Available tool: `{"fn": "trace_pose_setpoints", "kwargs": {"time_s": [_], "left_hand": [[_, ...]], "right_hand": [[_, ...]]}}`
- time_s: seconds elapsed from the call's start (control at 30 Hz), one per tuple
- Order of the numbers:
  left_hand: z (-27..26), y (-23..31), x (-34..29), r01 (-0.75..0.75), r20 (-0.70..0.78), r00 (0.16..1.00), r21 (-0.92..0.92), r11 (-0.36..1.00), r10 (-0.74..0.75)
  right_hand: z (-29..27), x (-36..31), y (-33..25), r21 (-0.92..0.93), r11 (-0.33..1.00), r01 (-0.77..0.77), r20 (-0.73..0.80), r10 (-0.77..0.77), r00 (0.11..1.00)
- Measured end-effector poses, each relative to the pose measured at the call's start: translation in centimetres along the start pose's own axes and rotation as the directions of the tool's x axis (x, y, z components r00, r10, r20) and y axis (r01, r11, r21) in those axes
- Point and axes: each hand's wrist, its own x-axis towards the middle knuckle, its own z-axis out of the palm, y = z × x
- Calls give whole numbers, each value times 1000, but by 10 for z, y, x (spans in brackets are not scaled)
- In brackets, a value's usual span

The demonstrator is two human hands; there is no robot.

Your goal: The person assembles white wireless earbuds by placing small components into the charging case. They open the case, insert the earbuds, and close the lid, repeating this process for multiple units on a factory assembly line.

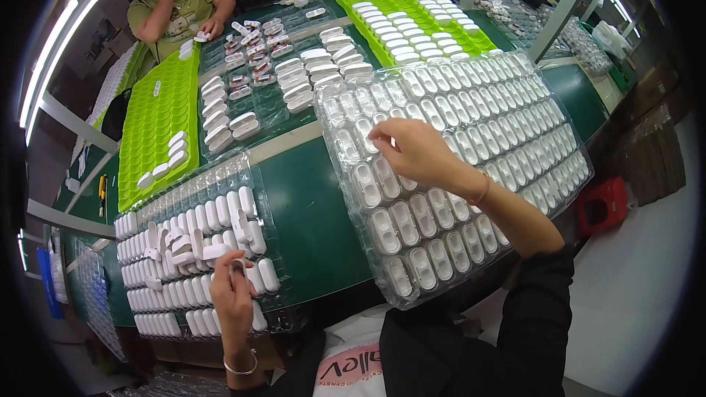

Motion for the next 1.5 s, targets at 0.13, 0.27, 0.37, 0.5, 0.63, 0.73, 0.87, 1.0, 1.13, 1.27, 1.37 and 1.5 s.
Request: {"fn": "trace_pose_setpoints", "kwargs": {"time_s": [0.13,0.27,0.37,0.5,0.63,0.73,0.87,1.0,1.13,1.27,1.37,1.5], "left_hand": [[32,10,-23,-17,35,999,-94,995,20],[50,34,-29,196,248,964,-401,895,-100],[63,34,-27,287,310,943,-567,772,-123],[73,24,-18,346,322,934,-715,607,-153],[67,26,-14,392,373,919,-847,359,-123],[70,24,-16,388,379,921,-874,291,-91],[77,25,-16,383,380,923,-897,219,-55],[75,28,-15,360,356,932,-893,271,-65],[77,29,-15,355,351,934,-892,279,-69],[79,30,-14,377,370,925,-870,317,-84],[82,27,-13,377,371,925,-865,331,-83],[83,28,-13,381,375,923,-863,333,-84]], "right_hand": [[22,30,-6,-354,935,27,-43,-46,998],[31,43,9,-346,938,6,-56,-27,998],[24,46,19,-130,991,18,-101,-31,994],[5,36,1,193,981,-36,-61,49,997],[1,3,-41,525,827,-201,180,124,976],[12,-25,-60,690,628,-359,377,111,920],[30,-50,-69,685,620,-383,466,32,884],[31,-55,-85,591,735,-331,451,38,892],[35,-58,-87,597,795,-108,277,-78,958],[40,-60,-85,563,823,74,146,-187,971],[43,-60,-84,525,843,114,120,-206,971],[43,-61,-84,466,868,172,92,-240,966]]}}
